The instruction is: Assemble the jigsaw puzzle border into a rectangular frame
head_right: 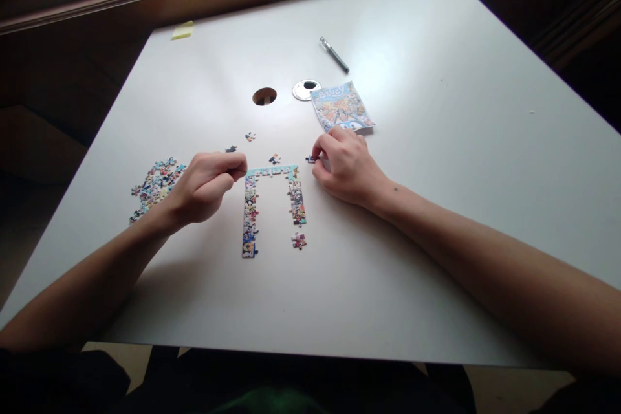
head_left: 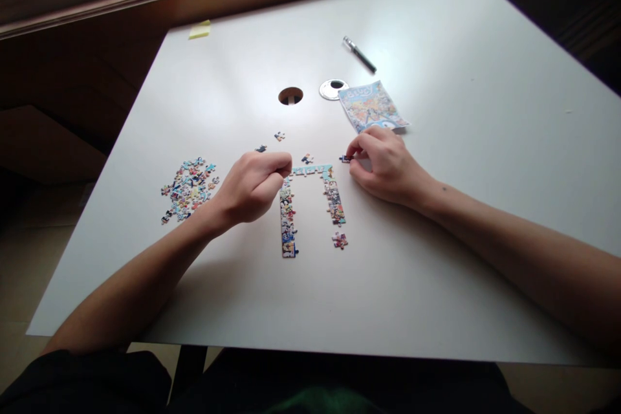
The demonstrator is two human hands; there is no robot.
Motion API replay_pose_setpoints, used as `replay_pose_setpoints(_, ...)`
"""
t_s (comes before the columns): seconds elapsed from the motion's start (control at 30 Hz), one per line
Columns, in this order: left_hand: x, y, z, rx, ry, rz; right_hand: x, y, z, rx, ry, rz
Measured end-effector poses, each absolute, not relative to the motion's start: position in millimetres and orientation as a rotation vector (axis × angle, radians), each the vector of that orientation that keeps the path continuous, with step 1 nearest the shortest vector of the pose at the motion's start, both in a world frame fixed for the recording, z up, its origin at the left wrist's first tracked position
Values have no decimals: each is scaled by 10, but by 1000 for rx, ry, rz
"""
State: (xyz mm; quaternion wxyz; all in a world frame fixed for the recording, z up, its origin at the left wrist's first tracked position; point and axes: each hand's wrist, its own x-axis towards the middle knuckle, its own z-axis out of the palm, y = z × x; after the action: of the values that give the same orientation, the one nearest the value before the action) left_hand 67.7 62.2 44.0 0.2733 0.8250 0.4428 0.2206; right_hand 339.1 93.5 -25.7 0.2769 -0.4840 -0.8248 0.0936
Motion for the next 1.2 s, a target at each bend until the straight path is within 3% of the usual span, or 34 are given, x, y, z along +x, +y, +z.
replay_pose_setpoints(0.4, 657, 644, 408, 2196, 1193, 622, 3394, 934, -243, -1298, -2210, 272)
replay_pose_setpoints(0.83, 444, 905, -106, 2189, 1532, 1119, 3401, 931, -214, -1260, -2252, 276)
replay_pose_setpoints(1.2, 342, 975, -158, 2109, 1678, 1021, 3421, 946, -237, -1220, -2221, 286)
